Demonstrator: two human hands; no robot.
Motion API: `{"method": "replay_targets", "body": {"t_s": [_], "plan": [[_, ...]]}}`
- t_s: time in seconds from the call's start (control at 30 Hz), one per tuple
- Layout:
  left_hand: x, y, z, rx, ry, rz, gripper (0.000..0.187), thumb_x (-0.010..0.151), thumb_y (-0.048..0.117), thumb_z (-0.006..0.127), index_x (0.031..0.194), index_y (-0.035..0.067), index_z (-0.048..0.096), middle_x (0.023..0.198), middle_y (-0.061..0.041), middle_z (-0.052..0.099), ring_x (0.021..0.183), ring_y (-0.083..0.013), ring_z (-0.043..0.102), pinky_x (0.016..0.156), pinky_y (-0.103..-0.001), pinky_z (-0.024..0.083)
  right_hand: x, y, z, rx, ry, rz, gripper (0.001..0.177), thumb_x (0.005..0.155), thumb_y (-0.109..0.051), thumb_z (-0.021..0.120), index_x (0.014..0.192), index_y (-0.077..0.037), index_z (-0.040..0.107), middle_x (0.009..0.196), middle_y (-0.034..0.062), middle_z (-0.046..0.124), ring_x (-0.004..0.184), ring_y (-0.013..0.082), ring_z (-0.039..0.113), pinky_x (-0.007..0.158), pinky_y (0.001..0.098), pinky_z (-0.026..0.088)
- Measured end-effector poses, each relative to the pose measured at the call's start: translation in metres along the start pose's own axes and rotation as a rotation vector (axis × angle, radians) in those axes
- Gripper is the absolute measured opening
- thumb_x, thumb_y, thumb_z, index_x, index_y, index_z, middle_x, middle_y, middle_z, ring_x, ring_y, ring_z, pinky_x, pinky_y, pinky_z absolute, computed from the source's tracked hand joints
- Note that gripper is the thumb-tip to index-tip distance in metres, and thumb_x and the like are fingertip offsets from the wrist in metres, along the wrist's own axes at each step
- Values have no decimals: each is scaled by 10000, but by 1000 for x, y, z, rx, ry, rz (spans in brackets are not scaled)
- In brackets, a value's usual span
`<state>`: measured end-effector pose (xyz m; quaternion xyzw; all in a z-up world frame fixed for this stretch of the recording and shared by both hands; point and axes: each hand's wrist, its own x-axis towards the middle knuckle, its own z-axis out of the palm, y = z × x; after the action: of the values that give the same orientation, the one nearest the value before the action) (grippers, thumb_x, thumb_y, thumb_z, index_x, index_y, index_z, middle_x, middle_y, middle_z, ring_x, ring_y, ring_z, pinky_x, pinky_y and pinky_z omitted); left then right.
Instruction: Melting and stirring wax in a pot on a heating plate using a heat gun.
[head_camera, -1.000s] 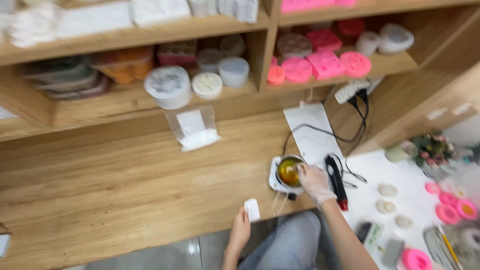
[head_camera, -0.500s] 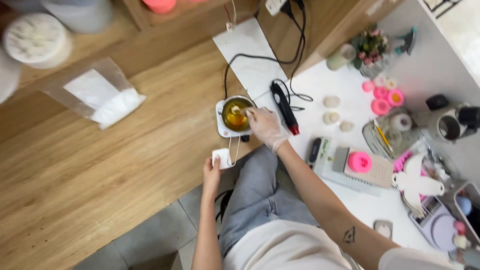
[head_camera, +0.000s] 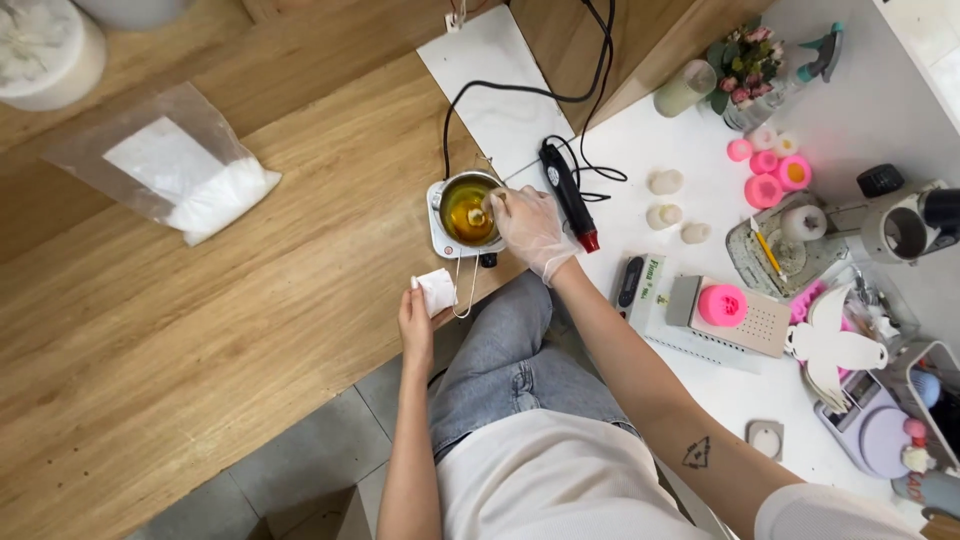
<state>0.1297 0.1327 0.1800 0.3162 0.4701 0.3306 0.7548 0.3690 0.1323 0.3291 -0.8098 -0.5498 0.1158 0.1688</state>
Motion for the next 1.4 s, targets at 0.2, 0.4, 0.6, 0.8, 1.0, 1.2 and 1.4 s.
{"method": "replay_targets", "body": {"t_s": [0.2,0.4,0.6,0.8,1.0,1.2,1.4], "plan": [[-32,5,11,103,-12,69,400,932,246,718,1200,25,521,1084,-85,685,940,-174,696,745,-364,645,-23,-7,-6,27,-59,10,337,1064,-346,396,1060,-226,712,952,16,731,1013,226,619,968,459,402],[-33,-9,5,123,27,107,422,904,139,756,1232,31,514,1093,-86,683,922,-169,699,730,-354,649,-18,4,-8,55,-23,-39,328,1049,-339,413,1089,-233,721,945,38,725,1014,245,623,945,465,414],[-17,-26,-14,88,45,151,299,981,112,641,1247,6,553,1137,-86,680,982,-182,685,799,-365,644,-11,8,-15,27,-41,-23,347,1069,-348,390,1043,-238,718,913,37,729,991,260,637,952,458,424],[17,-41,-27,200,21,17,375,1029,198,481,1326,-27,529,1226,-119,655,1073,-220,676,889,-401,622,-7,1,-19,86,-132,-21,378,1068,-350,341,1036,-264,707,888,18,723,983,239,630,948,438,421],[7,-7,12,247,-157,-152,478,1053,284,419,1346,-78,526,1265,-175,659,1098,-244,677,960,-423,581,-6,7,-17,28,-97,-32,374,1081,-371,340,1075,-263,698,868,35,680,968,234,610,916,440,412],[2,5,29,190,-226,-203,483,1042,304,338,1358,-26,494,1258,-183,654,1104,-278,675,930,-440,598,-10,-4,-30,-11,-147,-2,399,1089,-368,312,1059,-253,693,884,1,690,955,205,615,933,439,412],[-19,34,44,106,-307,-229,603,1051,437,235,1360,15,537,1202,-177,700,1111,-276,685,931,-409,577,-5,3,-15,60,-182,17,396,1077,-372,324,1067,-291,711,888,14,688,985,193,598,948,436,401]]}}
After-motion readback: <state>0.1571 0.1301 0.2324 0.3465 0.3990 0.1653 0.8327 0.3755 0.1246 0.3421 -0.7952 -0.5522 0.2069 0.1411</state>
